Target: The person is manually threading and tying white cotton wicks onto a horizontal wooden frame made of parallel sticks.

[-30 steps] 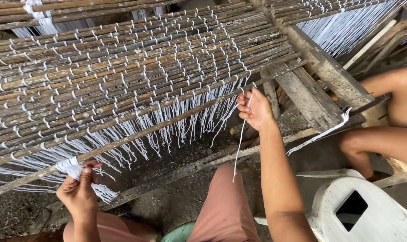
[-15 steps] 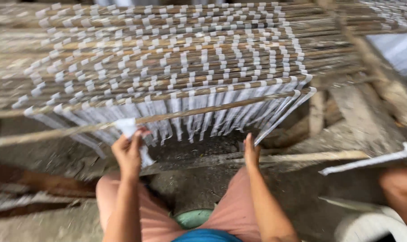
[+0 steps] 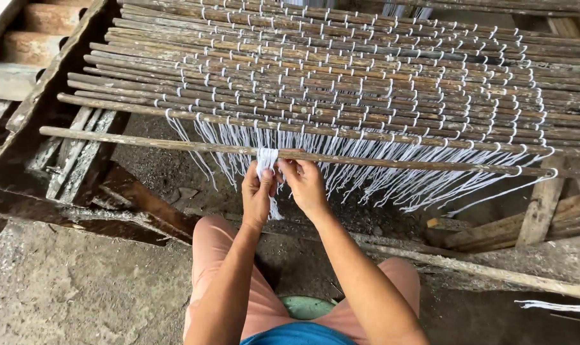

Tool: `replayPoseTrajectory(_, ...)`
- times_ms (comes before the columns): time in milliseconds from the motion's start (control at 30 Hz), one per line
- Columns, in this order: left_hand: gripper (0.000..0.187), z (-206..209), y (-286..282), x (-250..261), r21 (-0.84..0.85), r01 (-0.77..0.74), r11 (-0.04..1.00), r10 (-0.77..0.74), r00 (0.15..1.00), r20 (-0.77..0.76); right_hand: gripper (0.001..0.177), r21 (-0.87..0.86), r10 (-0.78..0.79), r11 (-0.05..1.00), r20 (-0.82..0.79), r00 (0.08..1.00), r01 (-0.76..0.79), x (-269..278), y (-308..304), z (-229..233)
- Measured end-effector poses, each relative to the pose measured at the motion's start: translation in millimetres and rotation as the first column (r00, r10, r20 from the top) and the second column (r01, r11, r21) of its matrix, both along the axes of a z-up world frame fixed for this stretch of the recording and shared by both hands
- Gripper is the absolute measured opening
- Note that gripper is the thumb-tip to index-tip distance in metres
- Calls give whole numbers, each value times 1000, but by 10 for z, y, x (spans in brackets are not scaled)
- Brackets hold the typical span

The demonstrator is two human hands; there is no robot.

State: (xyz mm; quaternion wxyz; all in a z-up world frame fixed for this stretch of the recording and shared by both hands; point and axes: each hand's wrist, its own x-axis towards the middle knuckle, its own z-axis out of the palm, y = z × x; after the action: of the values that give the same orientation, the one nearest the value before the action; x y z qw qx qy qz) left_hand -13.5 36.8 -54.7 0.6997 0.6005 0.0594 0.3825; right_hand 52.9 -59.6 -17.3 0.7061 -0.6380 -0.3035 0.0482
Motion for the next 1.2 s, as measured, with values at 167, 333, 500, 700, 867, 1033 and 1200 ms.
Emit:
replayPoseTrajectory(167, 22, -191, 27, 24, -50, -7, 999, 7, 1000, -1, 5, 1, 94, 996, -11, 996, -94, 58, 53, -53)
replayPoseTrajectory(333, 33, -312, 93, -30, -51, -31, 998, 29, 999, -42, 8, -18, -6, 1000, -68, 998, 5, -19, 30, 100)
replayPoseTrajectory(500, 28, -56, -2, -152, -4, -84, 996, 83, 992, -94, 8, 65, 59, 997, -208, 976, -47, -69, 74, 84)
replayPoseTrajectory(700, 15, -213, 17, -104, -13, -54, 998, 53, 998, -43, 8, 24, 57, 998, -129, 990, -54, -19, 31, 48)
replayPoseTrajectory(867, 11, -88, 65, -117, 62, -90, 994, 93, 995, -39, 13, 54, 84, 996, -242, 967, -73, -54, 64, -15)
replayPoseTrajectory(1033, 15, -3, -40, -141, 56, -103, 993, 106, 993, -55, 11, 93, 109, 992, -320, 941, -83, 31, 91, -378)
replayPoseTrajectory(1200, 19, 44, -27, -136, 112, -145, 983, 152, 987, -57, 18, 110, 66, 993, -330, 942, -31, -86, 23, -235)
